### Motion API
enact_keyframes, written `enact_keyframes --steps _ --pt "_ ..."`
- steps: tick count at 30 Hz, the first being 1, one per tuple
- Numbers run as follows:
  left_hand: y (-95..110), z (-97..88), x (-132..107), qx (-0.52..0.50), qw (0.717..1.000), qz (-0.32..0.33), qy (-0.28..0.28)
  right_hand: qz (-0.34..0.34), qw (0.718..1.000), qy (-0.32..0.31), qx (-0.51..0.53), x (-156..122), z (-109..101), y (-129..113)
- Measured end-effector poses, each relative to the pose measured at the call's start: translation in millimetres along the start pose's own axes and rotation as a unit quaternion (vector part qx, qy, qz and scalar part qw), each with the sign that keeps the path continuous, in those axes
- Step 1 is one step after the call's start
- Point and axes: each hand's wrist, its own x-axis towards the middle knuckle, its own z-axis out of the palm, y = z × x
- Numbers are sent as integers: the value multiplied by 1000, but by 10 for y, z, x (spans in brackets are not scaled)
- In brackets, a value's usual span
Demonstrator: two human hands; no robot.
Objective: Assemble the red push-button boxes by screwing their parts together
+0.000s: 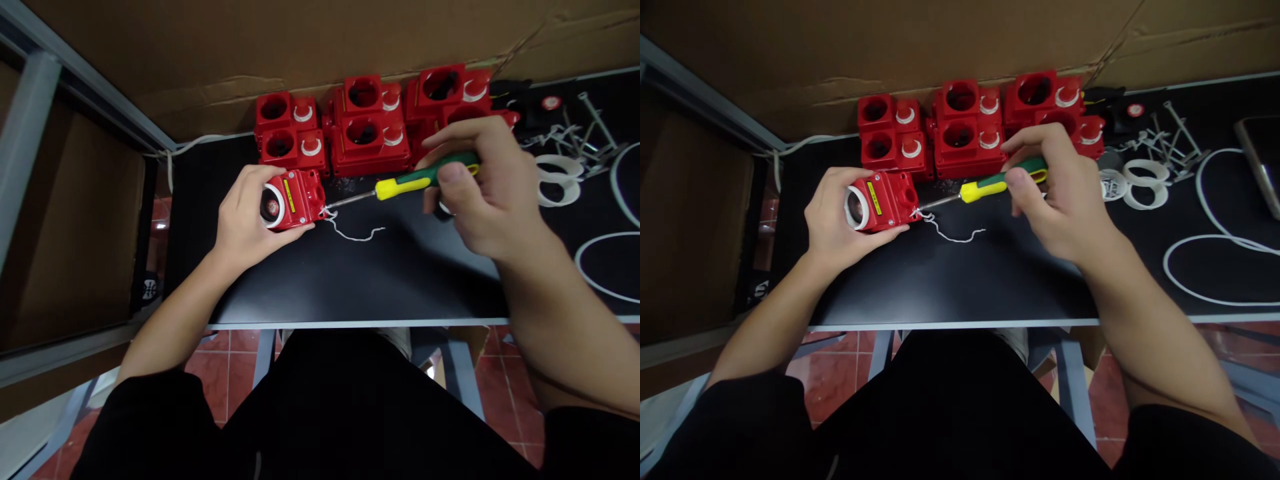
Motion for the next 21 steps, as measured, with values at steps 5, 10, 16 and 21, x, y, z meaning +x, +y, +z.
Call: enact_keyframes --steps 5,10,16,21 --pt "-1 -33 19 13 1000 18 -13 66 996 12 -53 9 -25 -26" --pt "2 -31 6 11 1000 5 -11 43 998 5 -34 24 -3 -37" --pt "18 -25 -12 -13 999 -14 -33 16 998 5 57 55 4 6" --pt "15 -12 -21 11 999 -15 -26 -7 996 -38 80 99 -66 17"
